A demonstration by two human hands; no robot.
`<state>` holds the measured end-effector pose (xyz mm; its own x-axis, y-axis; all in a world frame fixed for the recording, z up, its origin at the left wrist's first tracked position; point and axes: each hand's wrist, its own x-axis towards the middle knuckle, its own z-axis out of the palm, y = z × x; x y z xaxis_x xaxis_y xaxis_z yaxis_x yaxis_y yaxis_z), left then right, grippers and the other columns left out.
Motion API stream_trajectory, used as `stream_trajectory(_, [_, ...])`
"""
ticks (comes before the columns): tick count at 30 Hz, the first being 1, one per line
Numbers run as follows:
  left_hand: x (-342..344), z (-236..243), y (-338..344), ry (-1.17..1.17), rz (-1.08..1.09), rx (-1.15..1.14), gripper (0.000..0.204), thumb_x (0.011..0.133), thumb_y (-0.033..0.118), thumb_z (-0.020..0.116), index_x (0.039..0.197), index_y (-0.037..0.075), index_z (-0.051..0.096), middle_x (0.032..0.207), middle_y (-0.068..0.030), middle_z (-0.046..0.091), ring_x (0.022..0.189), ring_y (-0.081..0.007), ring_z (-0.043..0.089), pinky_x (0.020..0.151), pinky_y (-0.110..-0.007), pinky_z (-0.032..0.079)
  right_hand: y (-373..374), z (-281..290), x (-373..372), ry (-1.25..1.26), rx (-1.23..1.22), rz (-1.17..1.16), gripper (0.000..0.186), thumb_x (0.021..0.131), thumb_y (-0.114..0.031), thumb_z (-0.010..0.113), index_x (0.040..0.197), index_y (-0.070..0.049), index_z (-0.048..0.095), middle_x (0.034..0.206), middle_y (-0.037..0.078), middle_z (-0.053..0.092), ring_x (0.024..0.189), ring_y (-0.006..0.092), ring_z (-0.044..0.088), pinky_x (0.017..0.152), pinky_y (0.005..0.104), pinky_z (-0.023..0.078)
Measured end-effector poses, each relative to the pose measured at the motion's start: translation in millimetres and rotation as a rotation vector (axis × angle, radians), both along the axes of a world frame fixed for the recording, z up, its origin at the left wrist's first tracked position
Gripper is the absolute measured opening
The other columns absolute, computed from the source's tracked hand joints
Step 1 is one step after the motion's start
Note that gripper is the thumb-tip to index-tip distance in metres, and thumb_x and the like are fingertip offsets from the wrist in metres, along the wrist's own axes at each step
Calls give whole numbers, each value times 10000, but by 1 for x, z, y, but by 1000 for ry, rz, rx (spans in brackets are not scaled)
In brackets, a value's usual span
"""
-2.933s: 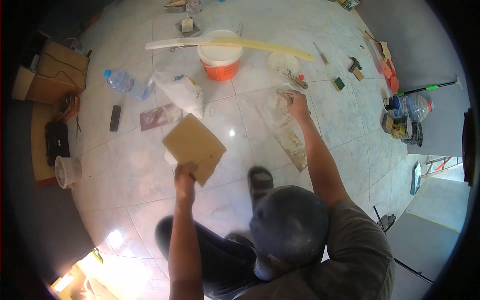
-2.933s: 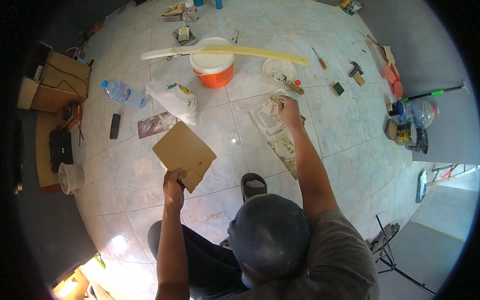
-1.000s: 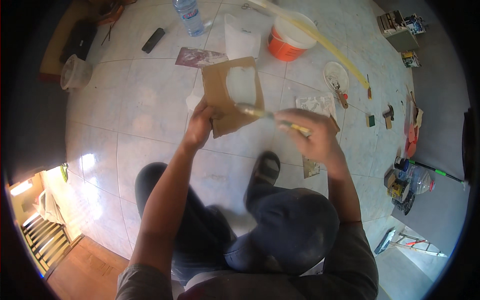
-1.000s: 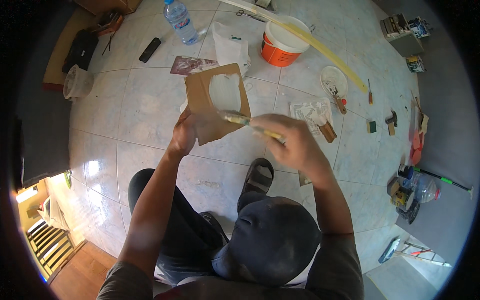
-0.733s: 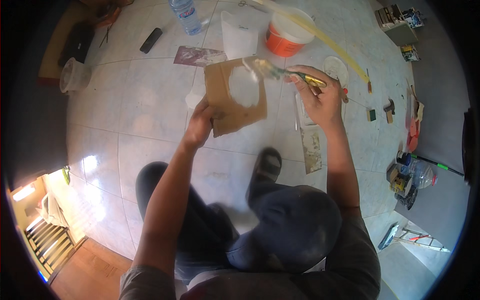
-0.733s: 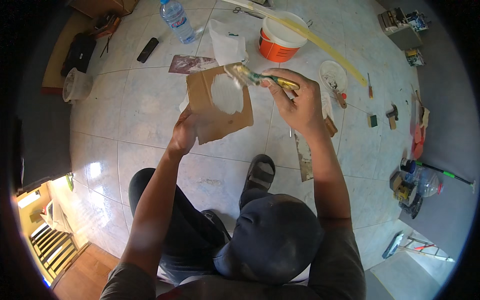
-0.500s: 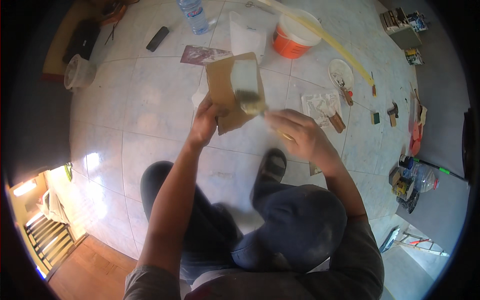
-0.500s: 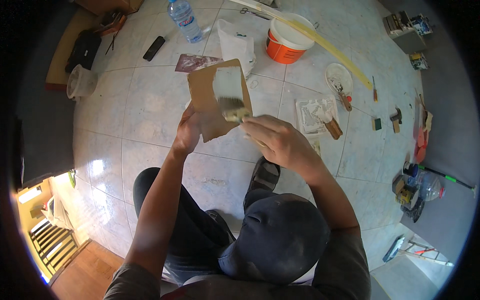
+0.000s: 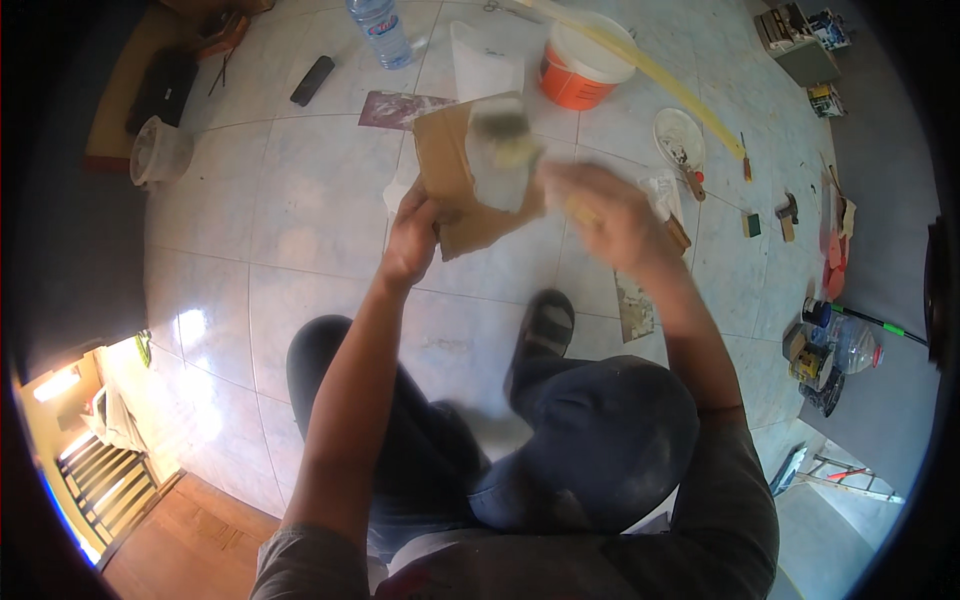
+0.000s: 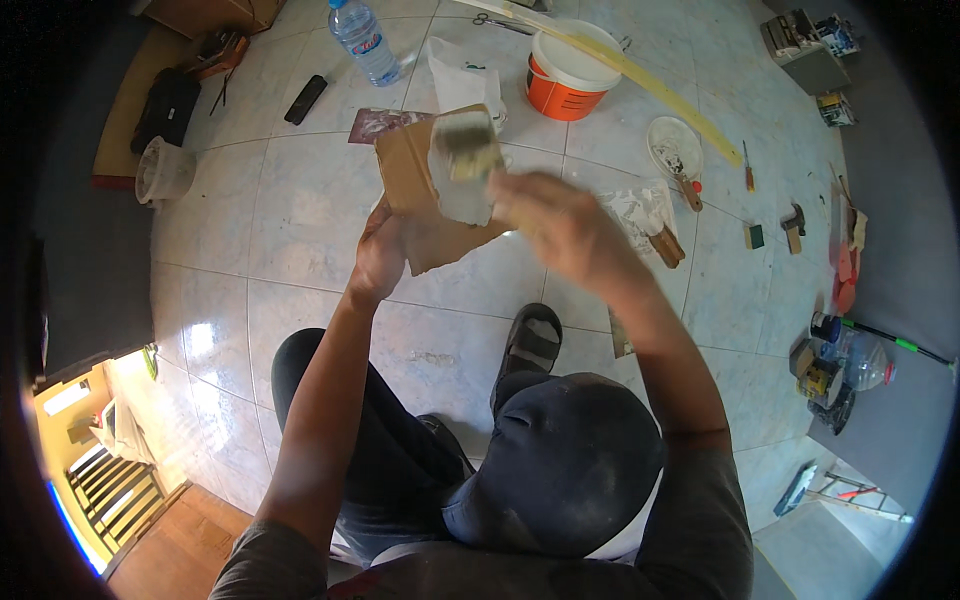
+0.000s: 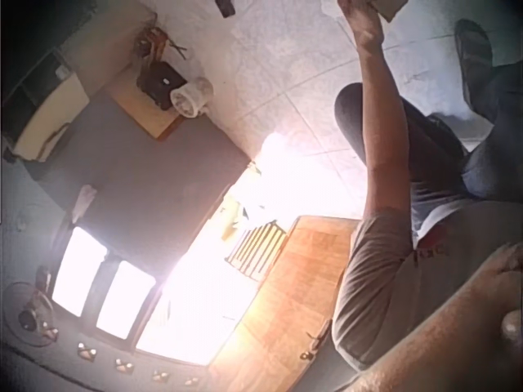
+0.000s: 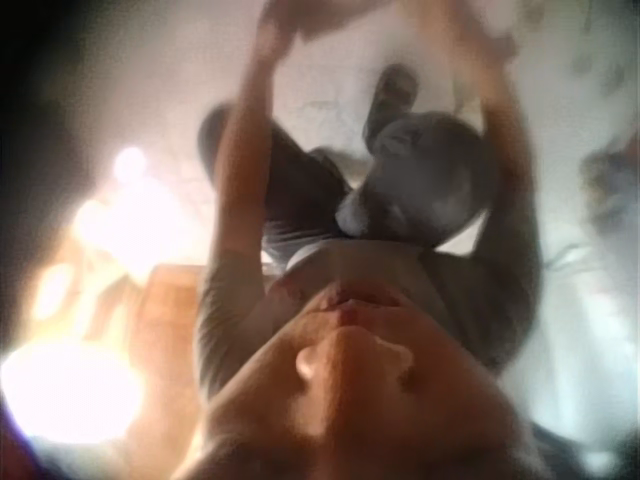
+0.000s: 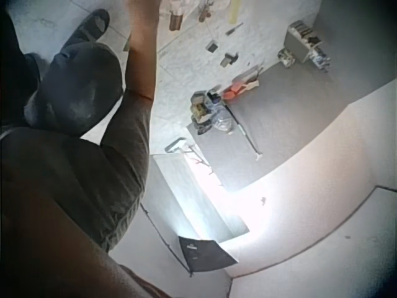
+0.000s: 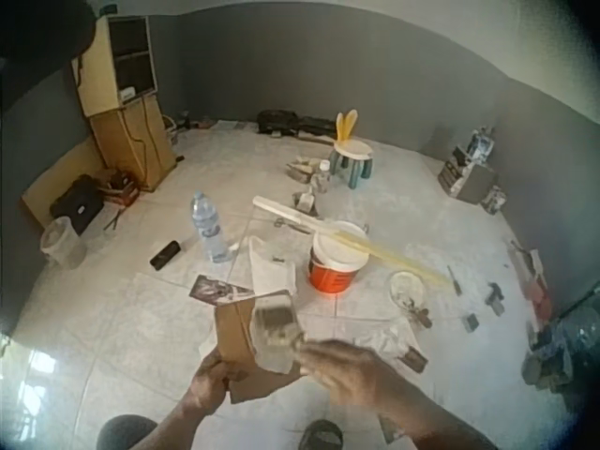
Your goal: The person applies paint to a piece of cardboard with a brush. Then, the person uses a brush to apply paint from a tray to a wall corner and uses a paint roller on an extension pole to paint the upper wall and ceiling area.
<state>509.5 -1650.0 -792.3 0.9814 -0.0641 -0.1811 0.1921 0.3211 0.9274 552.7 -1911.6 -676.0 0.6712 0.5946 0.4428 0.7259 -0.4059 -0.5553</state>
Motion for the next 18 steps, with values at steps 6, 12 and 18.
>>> stream_trajectory(6, [-1, -17, 10, 46, -32, 50, 423, 894, 99, 478, 1280, -16, 609, 1155, -114, 639, 1053, -186, 584, 916, -296, 473, -22, 20, -11, 426, -100, 101, 220, 895, -68, 730, 1105, -6, 720, 1050, 181, 748, 928, 332, 739, 856, 368, 581])
stream_trajectory(12, [3, -20, 3, -16, -163, 130, 390, 894, 96, 483, 1231, -37, 628, 1159, -135, 642, 1069, -210, 599, 919, -306, 485, -22, 32, 36, 334, -83, -77, 252, 897, -57, 734, 1148, -30, 738, 1070, 141, 762, 974, 275, 741, 848, 345, 575])
stream_trajectory(18, [0, -10, 8, -22, -79, 26, 374, 912, 98, 478, 1226, -32, 634, 1131, -119, 654, 1048, -204, 609, 917, -308, 488, -5, -2, -16, 2, -77, 14, 406, 880, -32, 709, 1283, -64, 666, 1246, 152, 698, 1038, 334, 712, 871, 399, 594])
